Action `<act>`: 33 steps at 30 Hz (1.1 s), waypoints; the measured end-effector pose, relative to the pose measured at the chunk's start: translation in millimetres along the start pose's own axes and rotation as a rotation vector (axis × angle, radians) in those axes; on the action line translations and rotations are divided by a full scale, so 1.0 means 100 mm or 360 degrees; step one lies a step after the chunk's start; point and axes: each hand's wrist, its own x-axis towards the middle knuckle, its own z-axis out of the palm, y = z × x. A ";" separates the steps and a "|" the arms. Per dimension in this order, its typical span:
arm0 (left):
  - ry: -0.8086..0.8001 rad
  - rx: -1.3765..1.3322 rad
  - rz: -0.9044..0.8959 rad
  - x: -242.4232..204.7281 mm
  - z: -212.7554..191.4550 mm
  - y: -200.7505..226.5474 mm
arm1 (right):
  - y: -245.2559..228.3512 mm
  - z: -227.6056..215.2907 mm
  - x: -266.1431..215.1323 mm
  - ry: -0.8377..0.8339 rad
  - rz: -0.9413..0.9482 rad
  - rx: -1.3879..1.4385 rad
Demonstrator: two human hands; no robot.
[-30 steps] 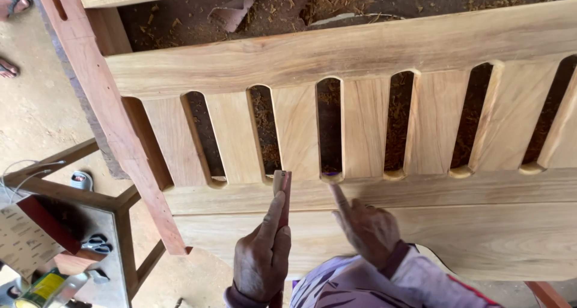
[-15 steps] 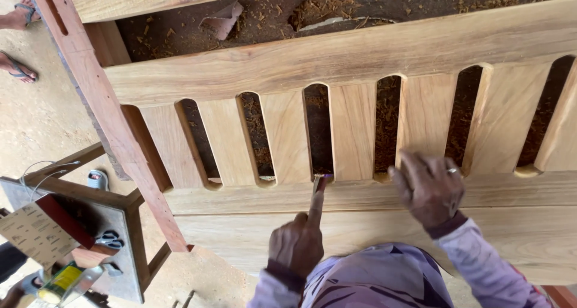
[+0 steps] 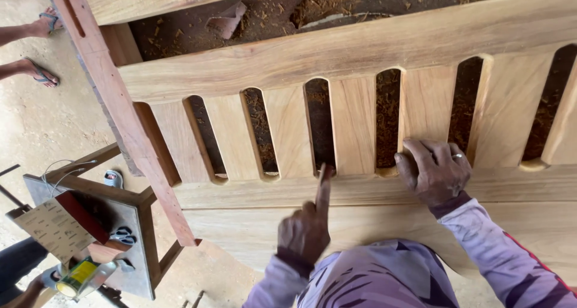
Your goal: Smoothing the interior edges of decorative slots on a wooden furniture piece using a hand file.
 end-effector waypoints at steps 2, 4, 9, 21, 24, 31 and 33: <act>-0.0731 -0.0007 -0.0257 -0.09 -0.01 0.04 | 0.01 0.02 -0.03 0.0007 -0.0013 0.0008; -0.0737 0.0065 -0.0248 0.01 -0.07 -0.06 | 0.00 0.00 0.00 -0.0012 0.0006 0.0041; -0.0529 0.0144 -0.0135 0.08 -0.09 -0.06 | -0.01 0.01 0.01 0.0013 0.0009 -0.0002; -0.0888 0.0056 -0.0260 0.19 -0.39 -0.08 | -0.06 -0.04 -0.02 0.0011 -0.0001 0.0073; -0.0396 0.0142 -0.0035 0.30 -0.36 -0.13 | -0.03 -0.03 0.05 0.0041 -0.0016 0.0015; -0.0979 0.0008 -0.0238 0.52 -0.34 -0.16 | -0.04 -0.04 0.03 0.0039 0.0000 0.0057; -0.0920 0.0060 -0.0202 0.65 -0.43 -0.13 | -0.03 -0.03 0.05 0.0052 0.0002 0.0047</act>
